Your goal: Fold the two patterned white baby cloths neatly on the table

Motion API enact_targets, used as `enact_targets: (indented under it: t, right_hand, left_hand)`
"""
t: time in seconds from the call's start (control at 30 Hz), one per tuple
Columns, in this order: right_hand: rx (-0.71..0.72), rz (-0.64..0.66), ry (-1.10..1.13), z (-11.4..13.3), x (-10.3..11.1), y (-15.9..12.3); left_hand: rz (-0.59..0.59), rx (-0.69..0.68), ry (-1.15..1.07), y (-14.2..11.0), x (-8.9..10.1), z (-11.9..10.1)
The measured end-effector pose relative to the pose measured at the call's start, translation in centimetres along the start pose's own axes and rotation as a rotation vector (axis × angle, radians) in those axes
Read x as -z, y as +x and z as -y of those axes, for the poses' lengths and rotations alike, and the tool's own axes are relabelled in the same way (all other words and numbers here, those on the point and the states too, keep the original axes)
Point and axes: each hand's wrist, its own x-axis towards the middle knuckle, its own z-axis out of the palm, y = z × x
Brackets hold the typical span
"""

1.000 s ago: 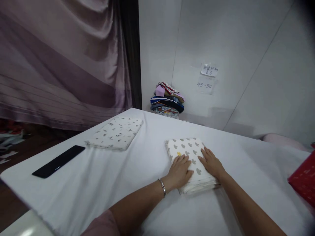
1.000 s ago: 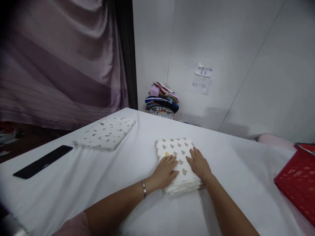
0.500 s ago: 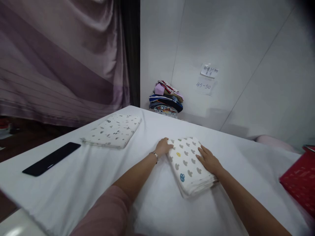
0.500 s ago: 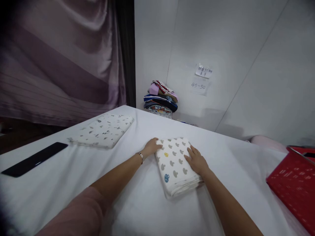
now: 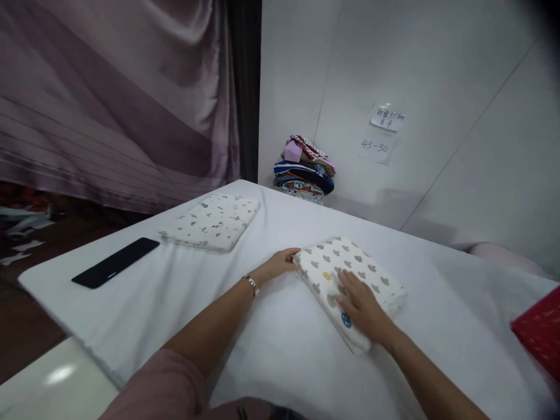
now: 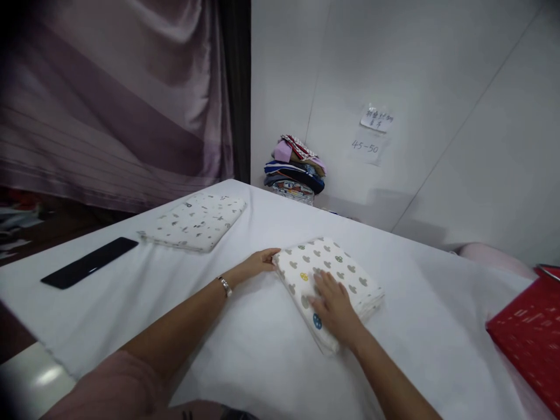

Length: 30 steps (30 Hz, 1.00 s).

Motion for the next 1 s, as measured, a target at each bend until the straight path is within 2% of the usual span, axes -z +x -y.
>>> enact_targets:
  t: [0.07,0.13,0.3,0.5,0.67,0.87,1.0]
  right_hand:
    - [0.054,0.045,-0.03,1.6,-0.7,-1.7]
    - [0.083,0.066,-0.071,2.3,-1.0,-2.5]
    - [0.107,0.081,-0.122,2.1,-1.2,-2.5]
    - [0.107,0.051,-0.137,2.0,-1.8,-2.6]
    - [0.073,0.053,-0.132,2.6,-1.6,-2.8]
    - [0.075,-0.075,-0.183,3.6,-2.4,-4.3]
    - [0.066,-0.083,-0.197,3.8,-2.6,-4.5]
  left_hand:
    - [0.003,-0.037,-0.012,-0.1,-0.2,0.0]
    - [-0.048,-0.059,0.019,-0.1,-0.7,-0.1]
    - [-0.185,-0.048,0.132,0.3,-1.5,-0.1]
    - [-0.274,0.059,0.209,0.8,-1.6,0.3]
    - [-0.288,0.077,0.243,0.8,-1.7,0.1]
    - [-0.304,0.055,0.29,0.5,-1.6,-0.2]
    - [-0.292,0.039,0.331,0.6,-1.5,-0.3]
